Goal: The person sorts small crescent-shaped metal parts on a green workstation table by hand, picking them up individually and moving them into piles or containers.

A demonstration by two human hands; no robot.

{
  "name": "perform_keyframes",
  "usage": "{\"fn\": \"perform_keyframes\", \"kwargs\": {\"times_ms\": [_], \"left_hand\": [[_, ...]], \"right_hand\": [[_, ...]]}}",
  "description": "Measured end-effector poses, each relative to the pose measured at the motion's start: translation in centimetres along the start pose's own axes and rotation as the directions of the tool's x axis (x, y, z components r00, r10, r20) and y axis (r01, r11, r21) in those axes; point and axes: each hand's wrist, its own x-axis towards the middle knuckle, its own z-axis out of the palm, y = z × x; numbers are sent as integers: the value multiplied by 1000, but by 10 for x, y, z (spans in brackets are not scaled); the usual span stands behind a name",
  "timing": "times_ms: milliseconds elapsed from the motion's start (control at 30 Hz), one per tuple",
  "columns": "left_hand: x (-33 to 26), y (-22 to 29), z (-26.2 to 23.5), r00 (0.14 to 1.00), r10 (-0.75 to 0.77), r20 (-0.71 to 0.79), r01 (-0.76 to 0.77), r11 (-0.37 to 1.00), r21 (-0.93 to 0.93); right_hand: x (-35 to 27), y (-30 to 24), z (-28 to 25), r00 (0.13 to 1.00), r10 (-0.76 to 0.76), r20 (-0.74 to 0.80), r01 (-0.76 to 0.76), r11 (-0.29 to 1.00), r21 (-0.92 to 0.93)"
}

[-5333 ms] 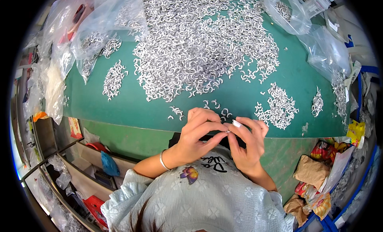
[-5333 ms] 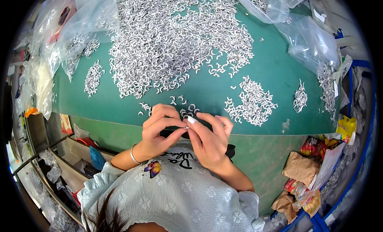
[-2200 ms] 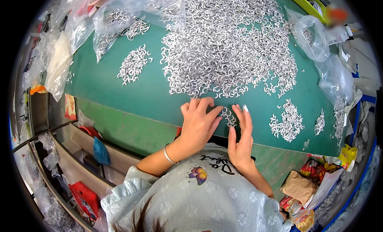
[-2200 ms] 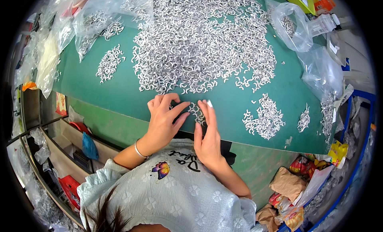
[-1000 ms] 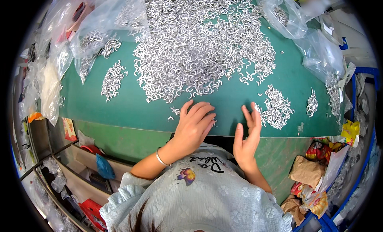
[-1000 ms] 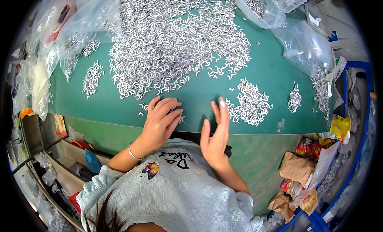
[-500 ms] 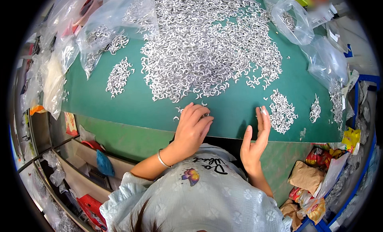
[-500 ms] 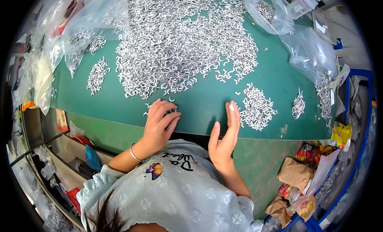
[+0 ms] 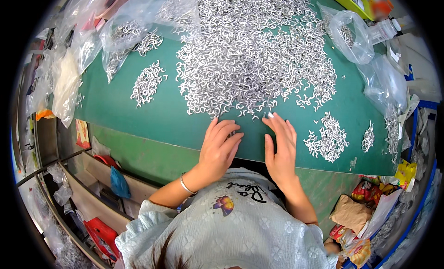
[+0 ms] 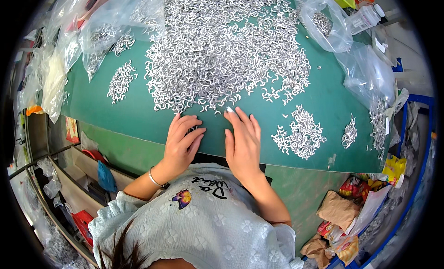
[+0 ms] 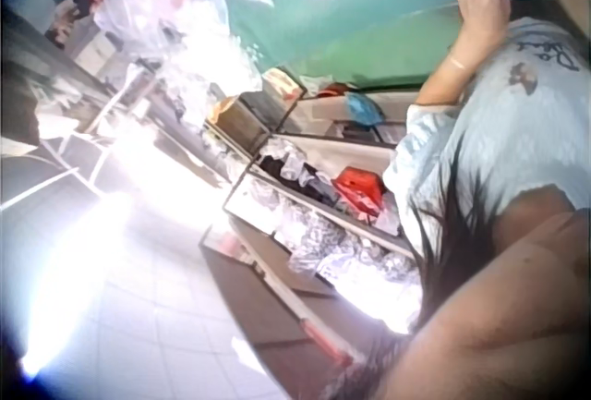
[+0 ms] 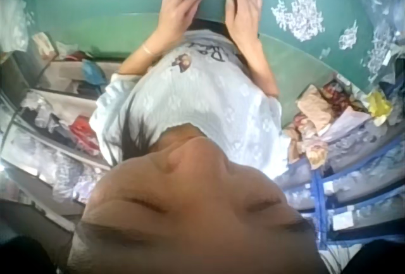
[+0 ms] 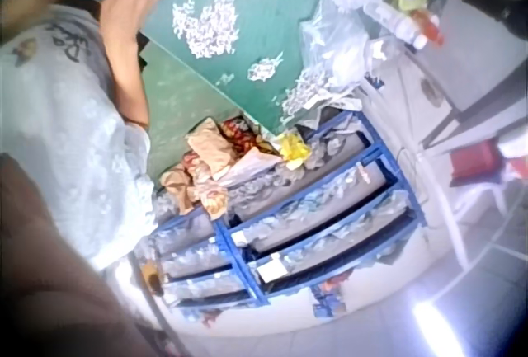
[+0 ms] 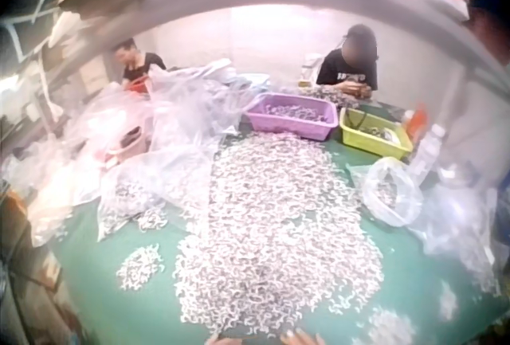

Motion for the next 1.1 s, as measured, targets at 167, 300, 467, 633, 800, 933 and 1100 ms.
{"fn": "perform_keyframes", "kwargs": {"times_ms": [167,300,467,633,800,933,1100], "left_hand": [[10,6,-5,999,-46,-14,46,999,-2],[1,-4,-3,998,-56,-26,56,998,-8],[-2,-2,-8,995,-83,-51,85,995,47],[0,-4,-6,997,-58,-42,58,998,-2],[-3,-8,-6,996,-75,-47,73,997,-40],[-1,-5,-6,995,-72,-65,71,997,-24],[-3,-7,-6,993,-80,-82,79,997,-19]], "right_hand": [[25,-6,7,999,-33,-23,31,996,-88],[13,-10,1,995,-39,91,48,995,-92],[5,-4,-8,999,-41,22,42,997,-65],[16,-14,0,989,-92,112,100,992,-70],[0,-3,-11,998,-45,48,47,998,-46],[15,-14,-1,997,-76,19,76,997,-13],[7,-7,-2,990,-92,102,99,993,-60]]}}
